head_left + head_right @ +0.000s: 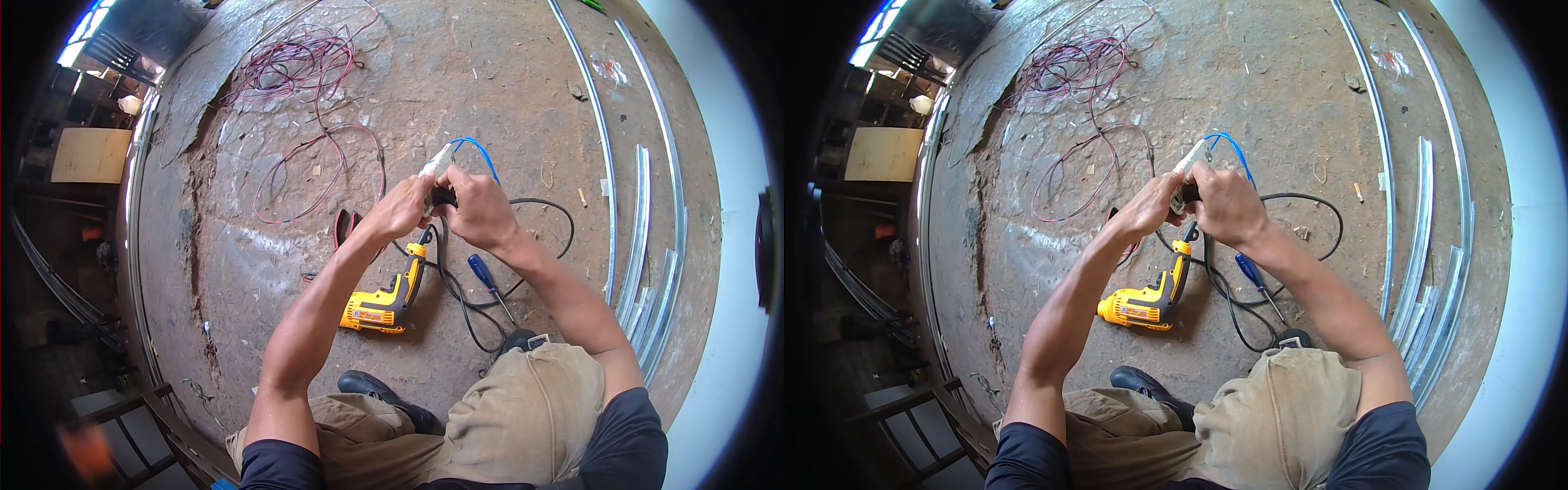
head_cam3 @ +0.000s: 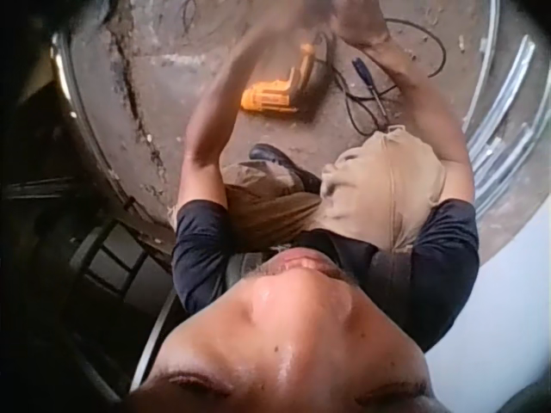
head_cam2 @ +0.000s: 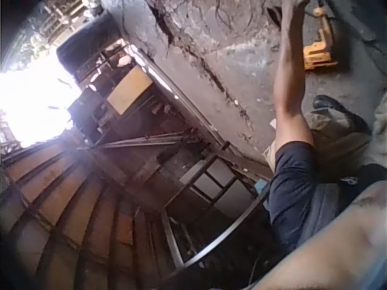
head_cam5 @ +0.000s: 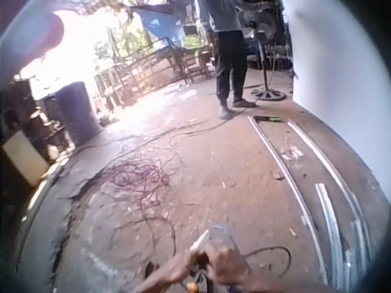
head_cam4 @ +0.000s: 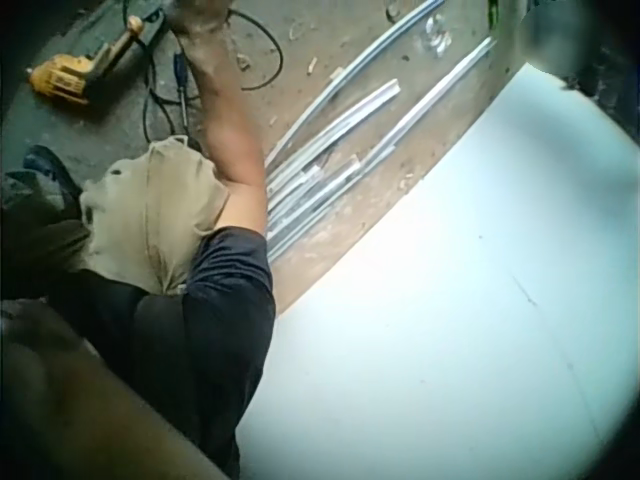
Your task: Connecting electrical wires and preparing a power drill in a workshop setting.
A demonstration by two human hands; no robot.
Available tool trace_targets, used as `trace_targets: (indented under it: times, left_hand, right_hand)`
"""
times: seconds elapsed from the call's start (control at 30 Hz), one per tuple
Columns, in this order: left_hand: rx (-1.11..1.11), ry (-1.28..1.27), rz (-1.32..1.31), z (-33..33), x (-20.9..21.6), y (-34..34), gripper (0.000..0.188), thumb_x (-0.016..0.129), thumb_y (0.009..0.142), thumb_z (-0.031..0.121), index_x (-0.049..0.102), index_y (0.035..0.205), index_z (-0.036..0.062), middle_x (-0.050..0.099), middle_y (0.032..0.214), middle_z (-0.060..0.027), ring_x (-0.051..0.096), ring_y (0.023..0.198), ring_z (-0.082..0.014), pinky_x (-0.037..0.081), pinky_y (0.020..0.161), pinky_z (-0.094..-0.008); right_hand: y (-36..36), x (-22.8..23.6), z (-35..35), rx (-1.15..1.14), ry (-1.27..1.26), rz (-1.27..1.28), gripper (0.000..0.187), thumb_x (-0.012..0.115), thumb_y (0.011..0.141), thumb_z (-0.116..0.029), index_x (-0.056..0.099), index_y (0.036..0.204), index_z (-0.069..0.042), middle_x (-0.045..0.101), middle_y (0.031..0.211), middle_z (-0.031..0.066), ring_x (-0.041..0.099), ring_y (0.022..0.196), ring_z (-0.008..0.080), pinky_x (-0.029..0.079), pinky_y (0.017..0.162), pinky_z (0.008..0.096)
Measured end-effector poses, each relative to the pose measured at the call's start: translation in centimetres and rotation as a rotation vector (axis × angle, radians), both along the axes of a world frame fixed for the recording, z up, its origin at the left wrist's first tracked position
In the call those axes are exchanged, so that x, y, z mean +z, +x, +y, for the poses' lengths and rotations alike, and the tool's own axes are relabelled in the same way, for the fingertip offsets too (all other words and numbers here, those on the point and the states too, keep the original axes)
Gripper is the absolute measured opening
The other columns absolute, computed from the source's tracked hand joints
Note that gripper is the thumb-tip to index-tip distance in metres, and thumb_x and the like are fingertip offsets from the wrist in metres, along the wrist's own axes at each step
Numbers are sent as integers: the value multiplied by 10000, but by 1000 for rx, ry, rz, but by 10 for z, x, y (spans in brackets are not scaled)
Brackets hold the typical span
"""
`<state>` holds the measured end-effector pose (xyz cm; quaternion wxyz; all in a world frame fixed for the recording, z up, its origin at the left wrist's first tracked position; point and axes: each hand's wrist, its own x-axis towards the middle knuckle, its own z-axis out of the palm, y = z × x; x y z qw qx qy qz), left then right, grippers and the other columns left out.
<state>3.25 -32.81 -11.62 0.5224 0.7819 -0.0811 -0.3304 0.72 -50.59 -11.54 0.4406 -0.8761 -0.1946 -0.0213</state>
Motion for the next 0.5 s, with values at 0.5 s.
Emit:
trace_targets:
  times: [0.5]
  left_hand:
    - [200, -224, 453, -1, -4, 22, 560, 367, 983, 573, 607, 1086, 77, 598, 894, -44, 550, 815, -138, 481, 723, -319]
  right_hand:
    - [-5, -17, -9, 22, 216, -140, 243, 751, 729, -32, 668, 956, -16, 664, 846, 155, 659, 780, 321, 525, 661, 380]
